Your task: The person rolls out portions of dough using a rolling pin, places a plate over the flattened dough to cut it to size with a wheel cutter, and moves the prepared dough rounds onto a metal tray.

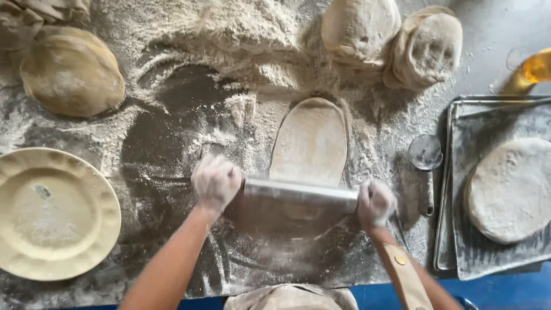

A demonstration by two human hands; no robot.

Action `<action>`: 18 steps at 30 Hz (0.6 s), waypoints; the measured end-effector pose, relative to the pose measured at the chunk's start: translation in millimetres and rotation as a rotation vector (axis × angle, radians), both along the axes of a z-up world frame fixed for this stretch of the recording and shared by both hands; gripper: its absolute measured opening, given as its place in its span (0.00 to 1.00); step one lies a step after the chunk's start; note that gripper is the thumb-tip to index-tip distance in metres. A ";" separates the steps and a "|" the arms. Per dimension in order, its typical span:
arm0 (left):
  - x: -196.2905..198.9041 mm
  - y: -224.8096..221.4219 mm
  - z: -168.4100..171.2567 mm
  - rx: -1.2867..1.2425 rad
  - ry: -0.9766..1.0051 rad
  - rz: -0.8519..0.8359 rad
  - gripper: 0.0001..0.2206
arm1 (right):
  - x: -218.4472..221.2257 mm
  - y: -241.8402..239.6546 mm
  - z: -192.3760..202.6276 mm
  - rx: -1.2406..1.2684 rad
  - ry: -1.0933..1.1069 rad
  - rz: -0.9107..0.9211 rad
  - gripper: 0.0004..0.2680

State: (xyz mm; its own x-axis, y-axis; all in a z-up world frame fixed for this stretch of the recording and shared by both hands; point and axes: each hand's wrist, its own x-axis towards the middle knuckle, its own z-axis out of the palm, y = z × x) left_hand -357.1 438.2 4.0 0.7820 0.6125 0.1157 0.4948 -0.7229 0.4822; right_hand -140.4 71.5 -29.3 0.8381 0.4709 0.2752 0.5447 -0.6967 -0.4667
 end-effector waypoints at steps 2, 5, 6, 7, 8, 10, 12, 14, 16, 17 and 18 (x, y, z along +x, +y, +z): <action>45.1 25.0 -4.5 0.195 -0.296 0.024 0.09 | 60.4 29.5 -14.8 0.081 -0.003 -0.008 0.14; 123.9 71.6 -0.3 0.391 -0.337 0.085 0.04 | 155.5 89.0 -17.9 -0.056 -0.227 -0.025 0.13; 129.8 71.4 0.7 0.384 -0.330 0.078 0.04 | 159.4 91.9 -17.3 -0.063 -0.220 -0.030 0.13; 127.9 70.4 -0.7 0.356 -0.307 0.109 0.06 | 157.3 93.1 -18.1 -0.030 -0.079 -0.081 0.14; 123.0 68.1 -3.1 0.329 -0.285 0.140 0.08 | 150.4 93.1 -17.4 0.003 0.062 -0.132 0.15; 59.7 32.2 1.4 0.243 -0.294 0.031 0.10 | 64.5 36.4 -10.5 0.023 -0.142 0.047 0.14; -10.5 -13.3 22.7 0.125 -0.316 -0.046 0.10 | -35.7 -4.5 11.6 0.094 0.122 -0.034 0.15; -53.8 -37.6 41.1 0.119 -0.157 -0.073 0.08 | -93.3 -28.7 30.7 -0.124 0.058 -0.044 0.13; -76.6 -51.9 49.0 0.047 -0.059 -0.152 0.09 | -141.7 -59.6 59.1 -0.212 0.187 -0.086 0.14; -50.7 -30.8 40.3 0.094 -0.048 -0.169 0.11 | -114.5 -39.6 46.5 -0.192 0.219 -0.064 0.15; -22.5 -12.3 34.9 0.146 -0.103 -0.168 0.11 | -99.3 -31.0 48.1 -0.143 0.163 -0.065 0.15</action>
State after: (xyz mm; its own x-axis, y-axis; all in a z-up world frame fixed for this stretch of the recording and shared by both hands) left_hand -379.7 425.9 39.0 0.8510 0.4459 0.2775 0.3155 -0.8564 0.4086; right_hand -239.7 40.5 18.9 0.8960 0.4388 0.0683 0.4220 -0.7935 -0.4385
